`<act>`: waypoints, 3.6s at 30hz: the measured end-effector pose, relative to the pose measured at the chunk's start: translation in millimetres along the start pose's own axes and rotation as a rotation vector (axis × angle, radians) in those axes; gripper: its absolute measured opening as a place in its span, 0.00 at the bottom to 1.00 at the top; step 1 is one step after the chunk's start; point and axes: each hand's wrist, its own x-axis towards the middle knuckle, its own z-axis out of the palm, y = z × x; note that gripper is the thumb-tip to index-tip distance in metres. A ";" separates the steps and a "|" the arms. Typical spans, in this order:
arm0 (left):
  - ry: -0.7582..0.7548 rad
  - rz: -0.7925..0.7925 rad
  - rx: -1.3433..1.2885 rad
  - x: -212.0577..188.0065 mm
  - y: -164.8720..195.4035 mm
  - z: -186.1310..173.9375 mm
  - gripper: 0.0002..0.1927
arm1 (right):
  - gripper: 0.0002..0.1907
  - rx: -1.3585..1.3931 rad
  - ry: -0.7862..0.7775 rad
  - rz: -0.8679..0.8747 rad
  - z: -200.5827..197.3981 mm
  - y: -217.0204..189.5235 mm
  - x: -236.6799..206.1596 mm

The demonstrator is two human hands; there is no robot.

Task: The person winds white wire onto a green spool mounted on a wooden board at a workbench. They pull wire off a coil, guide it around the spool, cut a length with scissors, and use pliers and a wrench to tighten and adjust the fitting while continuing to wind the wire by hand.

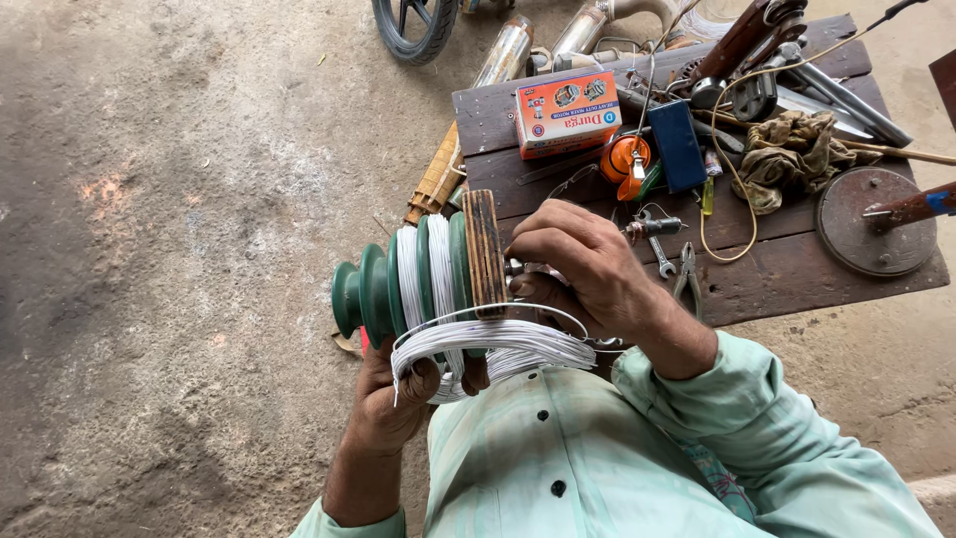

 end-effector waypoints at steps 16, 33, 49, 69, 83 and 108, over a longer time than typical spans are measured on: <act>0.001 -0.009 -0.012 -1.8 -0.6 -0.4 0.31 | 0.11 0.024 -0.237 0.107 -6.7 2.3 4.6; -0.047 -0.016 -0.010 0.3 -0.8 -1.8 0.29 | 0.17 -0.103 -0.047 -0.053 -0.3 -3.0 4.7; 0.024 -0.008 0.237 7.8 4.4 10.8 0.18 | 0.21 -0.462 0.240 0.272 0.2 -28.2 -25.1; 0.160 -0.097 0.242 14.4 6.8 25.2 0.25 | 0.20 0.065 -0.189 0.436 140.9 -65.0 -94.3; 0.102 0.039 0.769 36.7 60.5 -87.1 0.33 | 0.11 0.179 0.099 0.512 151.6 -99.0 -73.8; -0.001 0.258 0.971 103.3 42.7 -84.8 0.07 | 0.07 0.376 0.097 0.563 148.7 -99.9 -58.0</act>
